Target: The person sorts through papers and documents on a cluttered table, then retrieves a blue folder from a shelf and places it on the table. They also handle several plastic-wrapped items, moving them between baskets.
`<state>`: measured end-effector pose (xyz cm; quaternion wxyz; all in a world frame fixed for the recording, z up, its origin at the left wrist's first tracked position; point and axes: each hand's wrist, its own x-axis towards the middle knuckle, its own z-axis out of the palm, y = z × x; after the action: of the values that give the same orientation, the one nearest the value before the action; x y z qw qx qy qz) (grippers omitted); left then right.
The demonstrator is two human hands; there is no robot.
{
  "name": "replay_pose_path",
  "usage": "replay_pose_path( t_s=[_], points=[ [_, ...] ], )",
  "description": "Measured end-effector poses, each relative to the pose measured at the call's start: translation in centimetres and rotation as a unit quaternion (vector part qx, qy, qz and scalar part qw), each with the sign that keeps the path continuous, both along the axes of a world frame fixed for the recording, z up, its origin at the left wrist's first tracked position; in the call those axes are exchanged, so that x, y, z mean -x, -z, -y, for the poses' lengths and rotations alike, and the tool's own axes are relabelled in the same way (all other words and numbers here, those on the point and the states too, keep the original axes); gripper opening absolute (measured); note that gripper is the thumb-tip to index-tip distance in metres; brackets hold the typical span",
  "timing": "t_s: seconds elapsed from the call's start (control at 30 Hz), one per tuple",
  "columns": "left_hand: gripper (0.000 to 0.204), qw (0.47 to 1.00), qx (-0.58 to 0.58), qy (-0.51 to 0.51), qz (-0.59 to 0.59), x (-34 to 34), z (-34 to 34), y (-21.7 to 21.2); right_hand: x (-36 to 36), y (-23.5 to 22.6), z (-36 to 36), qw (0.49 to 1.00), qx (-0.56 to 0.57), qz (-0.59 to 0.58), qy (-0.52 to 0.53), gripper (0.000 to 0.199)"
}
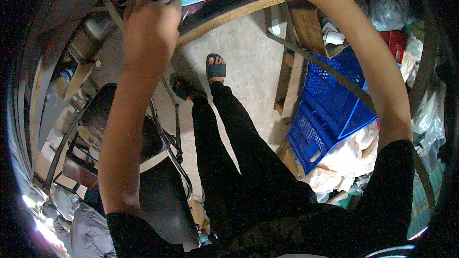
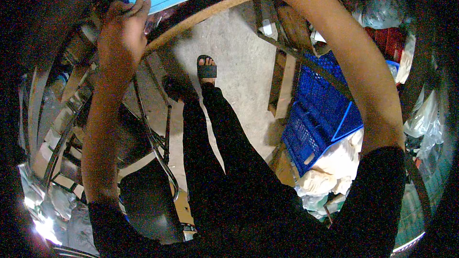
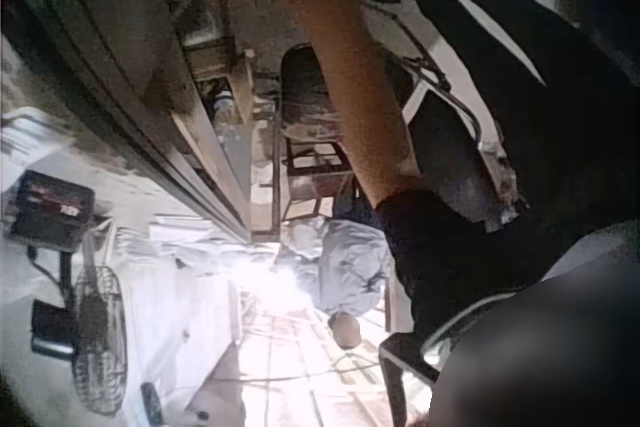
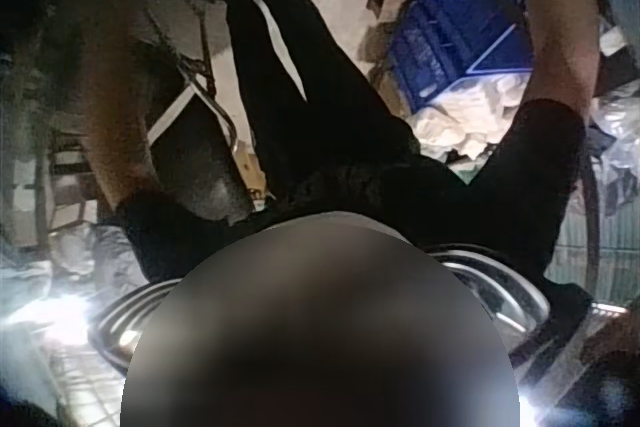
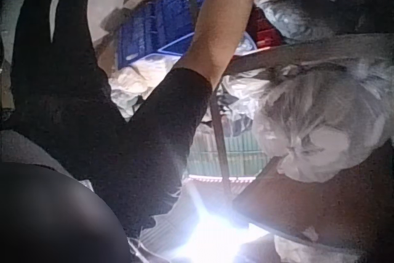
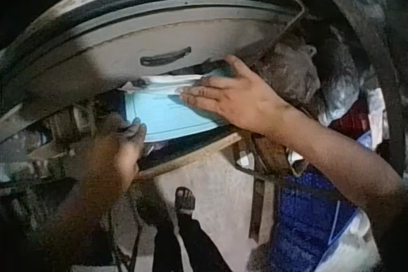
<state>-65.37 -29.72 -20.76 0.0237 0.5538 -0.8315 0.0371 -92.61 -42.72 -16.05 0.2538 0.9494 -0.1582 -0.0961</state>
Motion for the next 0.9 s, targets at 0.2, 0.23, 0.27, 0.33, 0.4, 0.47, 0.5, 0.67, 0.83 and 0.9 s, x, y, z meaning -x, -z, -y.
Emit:
replay_pose_path(
  t_s=[0.2, 0.23, 0.27, 0.33, 0.4, 0.47, 0.5, 0.67, 0.83, 0.9],
  points=[
    [0.044, 0.997, -0.030, -0.019, -0.067, -0.7, -0.9, -0.4, -0.1, -0.2, -0.2, 0.999, -0.033, 0.012, 0.013, 0.057],
    [0.044, 0.997, -0.032, -0.021, -0.073, -0.7, -0.8, -0.3, -0.1, -0.2, -0.2, 0.999, -0.038, 0.011, 0.022, 0.057],
    [0.043, 0.996, -0.022, -0.017, -0.083, -0.7, -0.8, -0.2, -0.1, -0.2, -0.2, 0.999, -0.043, 0.009, 0.031, 0.056],
    [0.041, 0.994, -0.031, -0.027, -0.098, -0.7, -0.8, -0.1, -0.2, -0.1, -0.3, 0.998, -0.053, 0.015, 0.043, 0.056],
    [0.038, 0.994, -0.007, -0.020, -0.110, -0.7, -0.7, -0.2, -0.2, -0.1, -0.3, 0.996, -0.065, 0.034, 0.050, 0.055],
    [0.034, 0.993, 0.040, -0.003, -0.112, -0.7, -0.4, -0.7, -0.3, -0.1, -0.5, 0.993, -0.088, 0.049, 0.059, 0.056],
    [0.035, 0.992, 0.032, -0.011, -0.119, -0.8, 0.0, -1.0, -0.4, -0.1, -0.6, 0.991, -0.100, 0.056, 0.063, 0.057],
    [0.024, 0.987, 0.139, -0.017, -0.077, -1.2, 2.5, -2.1, -1.0, 0.1, -1.6, 0.976, -0.167, 0.115, 0.075, 0.050],
    [0.033, 0.961, 0.163, -0.078, -0.210, -0.5, 0.8, -1.0, -1.2, 0.7, -0.7, 0.951, -0.232, 0.180, 0.101, 0.047],
    [0.048, 0.953, 0.170, 0.009, -0.250, -0.9, -0.4, -0.3, -1.2, 1.2, 0.0, 0.937, -0.256, 0.220, 0.095, 0.042]
  ],
)
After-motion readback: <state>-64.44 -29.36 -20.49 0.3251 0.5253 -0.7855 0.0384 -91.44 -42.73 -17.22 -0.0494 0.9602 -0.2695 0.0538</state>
